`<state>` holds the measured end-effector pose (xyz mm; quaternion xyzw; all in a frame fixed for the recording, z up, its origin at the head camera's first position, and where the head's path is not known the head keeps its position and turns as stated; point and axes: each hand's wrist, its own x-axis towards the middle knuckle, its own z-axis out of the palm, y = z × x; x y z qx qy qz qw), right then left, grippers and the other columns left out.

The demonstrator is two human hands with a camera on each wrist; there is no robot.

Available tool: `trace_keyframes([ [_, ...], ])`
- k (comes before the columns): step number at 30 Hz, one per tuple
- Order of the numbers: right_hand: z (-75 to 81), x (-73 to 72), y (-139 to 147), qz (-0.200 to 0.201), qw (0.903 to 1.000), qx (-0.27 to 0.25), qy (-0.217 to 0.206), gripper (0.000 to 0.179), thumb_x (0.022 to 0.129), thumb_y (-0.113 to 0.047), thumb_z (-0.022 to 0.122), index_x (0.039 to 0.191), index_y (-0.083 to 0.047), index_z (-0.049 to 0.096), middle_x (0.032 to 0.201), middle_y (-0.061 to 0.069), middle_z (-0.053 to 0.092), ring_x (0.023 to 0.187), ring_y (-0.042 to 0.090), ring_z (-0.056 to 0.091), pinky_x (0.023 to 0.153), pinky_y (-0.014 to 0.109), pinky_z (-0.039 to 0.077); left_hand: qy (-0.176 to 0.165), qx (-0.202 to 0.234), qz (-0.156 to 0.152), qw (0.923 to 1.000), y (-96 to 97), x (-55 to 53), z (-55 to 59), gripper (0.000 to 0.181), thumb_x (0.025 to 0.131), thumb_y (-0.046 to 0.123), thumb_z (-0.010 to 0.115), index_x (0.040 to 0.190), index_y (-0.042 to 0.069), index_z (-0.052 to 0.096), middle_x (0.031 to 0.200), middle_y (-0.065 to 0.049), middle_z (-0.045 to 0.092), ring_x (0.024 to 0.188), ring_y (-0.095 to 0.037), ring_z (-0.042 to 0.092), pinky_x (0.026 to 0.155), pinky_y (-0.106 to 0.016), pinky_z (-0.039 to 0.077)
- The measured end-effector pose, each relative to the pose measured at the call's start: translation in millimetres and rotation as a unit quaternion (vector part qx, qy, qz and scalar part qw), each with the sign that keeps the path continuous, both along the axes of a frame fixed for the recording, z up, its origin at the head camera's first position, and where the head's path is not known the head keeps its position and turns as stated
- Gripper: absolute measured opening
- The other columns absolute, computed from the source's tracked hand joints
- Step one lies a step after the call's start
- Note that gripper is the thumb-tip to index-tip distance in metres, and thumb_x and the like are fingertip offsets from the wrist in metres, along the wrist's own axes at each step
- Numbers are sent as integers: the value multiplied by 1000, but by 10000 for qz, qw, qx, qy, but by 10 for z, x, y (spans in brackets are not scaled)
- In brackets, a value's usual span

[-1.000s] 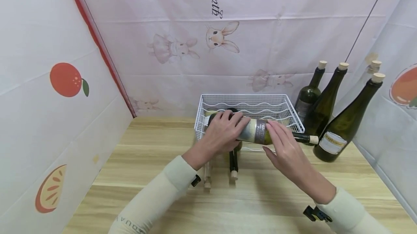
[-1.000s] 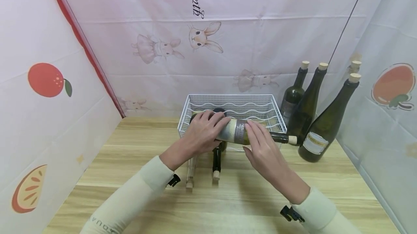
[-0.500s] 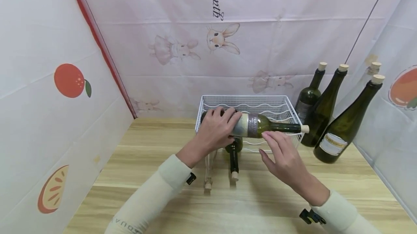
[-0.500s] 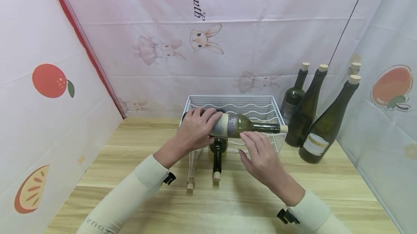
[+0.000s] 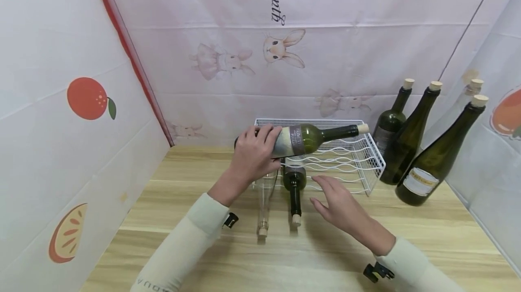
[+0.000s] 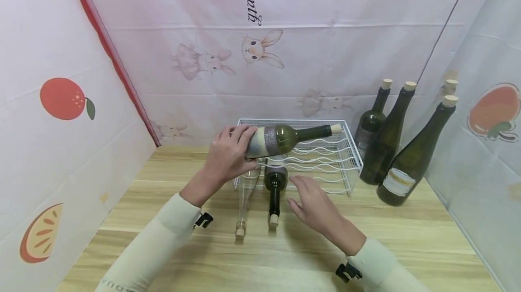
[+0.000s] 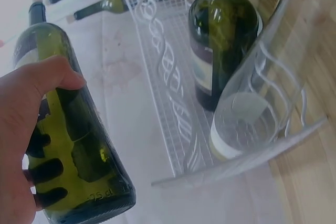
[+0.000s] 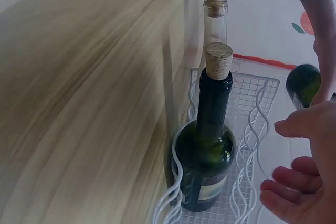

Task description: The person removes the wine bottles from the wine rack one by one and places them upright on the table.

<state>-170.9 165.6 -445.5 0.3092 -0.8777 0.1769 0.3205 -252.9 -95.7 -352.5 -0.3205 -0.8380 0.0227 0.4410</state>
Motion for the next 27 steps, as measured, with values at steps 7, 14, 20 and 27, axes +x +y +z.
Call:
trace_keyframes([
  [7, -26, -122, -65, -359, 9752, -832, -2020, 50, 88, -15, 81, 129, 8, 63, 121, 24, 71, 106, 38, 72, 90, 50, 61, -177, 410, 126, 9989, -180, -18, 2, 86, 67, 47, 87, 138, 10, 57, 127, -11, 67, 103, -37, 68, 77, -53, 62],
  [14, 23, -279, -87, -431, 9281, -1662, -3302, 51, 93, -17, 75, 134, 10, 60, 127, 30, 68, 110, 45, 71, 96, 52, 60, -286, 768, 176, 9965, -354, -70, 3, 82, 69, 42, 86, 137, 8, 56, 127, -14, 67, 102, -38, 67, 79, -53, 62],
  [20, -39, -401, -48, -673, 8907, -2011, -4022, 56, 95, -23, 72, 139, 9, 57, 133, 29, 66, 117, 41, 69, 99, 49, 59, -319, 1135, 191, 9928, -453, -131, -54, 80, 68, 41, 86, 134, 7, 58, 122, -16, 69, 100, -39, 67, 76, -51, 63],
  [27, -89, -525, -26, -661, 8590, -2375, -4486, 59, 99, -24, 67, 144, 11, 52, 137, 30, 63, 126, 43, 64, 106, 50, 54, -503, 1655, 311, 9844, -588, -186, -127, 84, 64, 38, 89, 133, 5, 56, 122, -17, 67, 95, -39, 66, 69, -51, 62],
])
